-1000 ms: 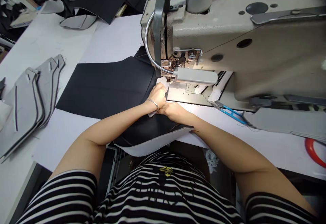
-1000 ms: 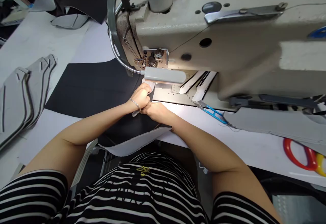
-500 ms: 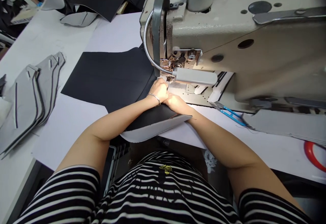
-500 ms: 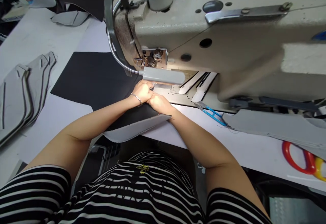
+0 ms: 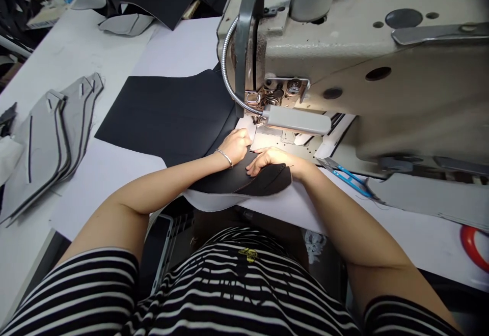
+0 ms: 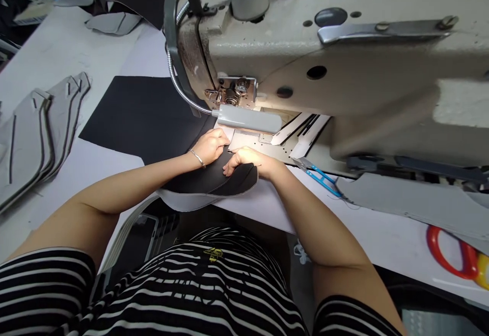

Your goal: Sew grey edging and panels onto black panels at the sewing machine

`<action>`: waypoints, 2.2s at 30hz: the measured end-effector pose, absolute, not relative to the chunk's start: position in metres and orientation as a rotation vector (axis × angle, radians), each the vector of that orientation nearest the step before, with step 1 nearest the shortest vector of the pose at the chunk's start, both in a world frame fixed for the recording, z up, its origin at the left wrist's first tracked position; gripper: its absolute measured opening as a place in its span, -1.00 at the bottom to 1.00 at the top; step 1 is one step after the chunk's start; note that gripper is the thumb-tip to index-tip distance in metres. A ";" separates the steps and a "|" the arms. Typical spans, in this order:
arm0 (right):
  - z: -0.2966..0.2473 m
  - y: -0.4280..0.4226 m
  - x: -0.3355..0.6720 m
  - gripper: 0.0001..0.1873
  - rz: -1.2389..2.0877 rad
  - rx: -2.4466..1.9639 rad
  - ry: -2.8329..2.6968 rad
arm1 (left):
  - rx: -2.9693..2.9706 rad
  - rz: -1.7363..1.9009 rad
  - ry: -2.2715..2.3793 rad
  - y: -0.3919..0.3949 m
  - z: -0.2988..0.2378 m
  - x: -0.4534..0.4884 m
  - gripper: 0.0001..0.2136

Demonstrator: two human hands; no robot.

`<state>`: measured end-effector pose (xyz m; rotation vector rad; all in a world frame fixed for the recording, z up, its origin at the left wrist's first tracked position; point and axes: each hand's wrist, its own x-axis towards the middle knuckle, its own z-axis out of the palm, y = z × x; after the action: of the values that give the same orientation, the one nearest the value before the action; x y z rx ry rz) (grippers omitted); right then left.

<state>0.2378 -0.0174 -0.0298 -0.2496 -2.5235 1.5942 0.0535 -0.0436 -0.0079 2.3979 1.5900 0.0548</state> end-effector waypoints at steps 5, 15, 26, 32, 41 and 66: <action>-0.032 -0.009 0.250 -0.87 1.572 -0.404 -2.442 | 2.473 -0.008 1.607 -0.040 -0.008 0.055 -0.67; -0.054 0.010 0.258 -0.61 1.519 -0.478 -2.164 | 2.585 0.141 1.507 -0.015 -0.030 0.042 -0.71; -0.062 0.011 0.258 -0.55 1.410 -0.546 -1.917 | 2.545 0.174 1.612 0.005 -0.027 0.048 -0.71; -0.052 0.012 0.255 -0.60 1.284 -0.523 -2.113 | 2.610 0.391 1.462 0.015 -0.023 0.025 -0.74; -0.049 -0.003 0.238 -0.82 0.990 -0.421 -2.429 | 2.808 0.322 1.160 0.030 -0.028 0.011 -0.69; -0.047 -0.034 0.102 -0.39 0.602 -1.341 -2.599 | 2.785 0.152 1.332 0.018 -0.025 0.034 -0.79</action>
<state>0.1019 -0.0344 -0.0466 -1.3408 -2.5990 0.6019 0.0337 0.0181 -0.0252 2.7849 1.3322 0.1524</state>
